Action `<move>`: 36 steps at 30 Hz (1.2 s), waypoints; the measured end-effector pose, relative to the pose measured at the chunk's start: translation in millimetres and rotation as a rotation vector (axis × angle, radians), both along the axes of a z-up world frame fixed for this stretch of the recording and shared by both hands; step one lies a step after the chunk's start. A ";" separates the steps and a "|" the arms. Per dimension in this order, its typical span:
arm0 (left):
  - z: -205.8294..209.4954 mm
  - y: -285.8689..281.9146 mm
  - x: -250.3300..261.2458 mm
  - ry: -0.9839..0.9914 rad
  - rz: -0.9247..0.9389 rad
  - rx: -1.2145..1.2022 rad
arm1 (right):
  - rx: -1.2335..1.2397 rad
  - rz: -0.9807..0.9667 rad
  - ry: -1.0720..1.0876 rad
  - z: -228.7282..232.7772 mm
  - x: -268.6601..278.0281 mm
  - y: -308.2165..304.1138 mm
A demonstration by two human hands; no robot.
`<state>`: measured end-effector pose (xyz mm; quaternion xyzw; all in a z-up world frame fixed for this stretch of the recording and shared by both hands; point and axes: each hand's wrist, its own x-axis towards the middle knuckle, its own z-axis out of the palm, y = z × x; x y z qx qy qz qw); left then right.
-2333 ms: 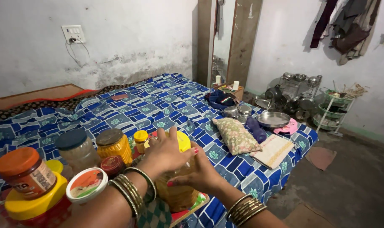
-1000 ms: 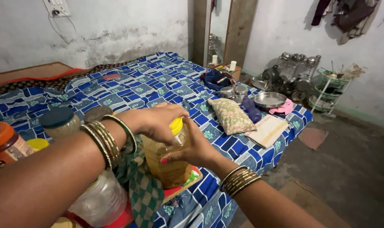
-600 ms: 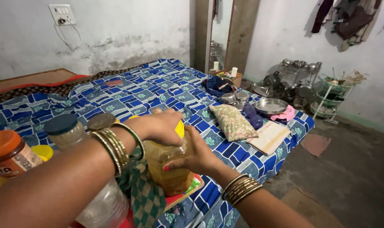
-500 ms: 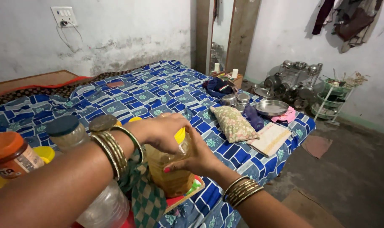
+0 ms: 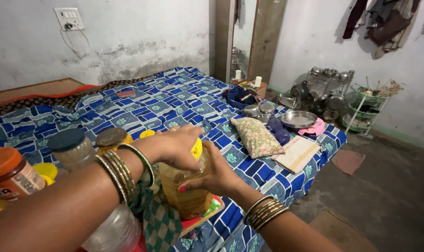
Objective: The person picks up several plastic jars from a table, wipes them with a cloth, and places them on a wall shelf. The person handles multiple jars one at a time, including yellow-lidded and white containers, and arranges them on the shelf.
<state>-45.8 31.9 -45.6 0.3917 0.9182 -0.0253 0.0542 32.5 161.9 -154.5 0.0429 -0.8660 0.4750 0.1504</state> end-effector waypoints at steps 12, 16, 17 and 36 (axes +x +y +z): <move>-7.5 -0.6 -5.2 0.076 -0.084 0.000 | -0.011 0.025 0.041 -5.7 -2.5 1.8; 3.7 0.1 -1.4 0.017 0.127 0.087 | -0.127 0.102 0.037 -8.2 -4.5 0.8; 4.2 0.3 0.0 0.000 0.182 0.075 | -0.183 0.142 0.046 -8.6 -4.3 0.7; -7.4 -5.8 -16.6 -0.087 0.107 0.002 | -0.027 0.023 -0.016 -1.7 1.3 -0.9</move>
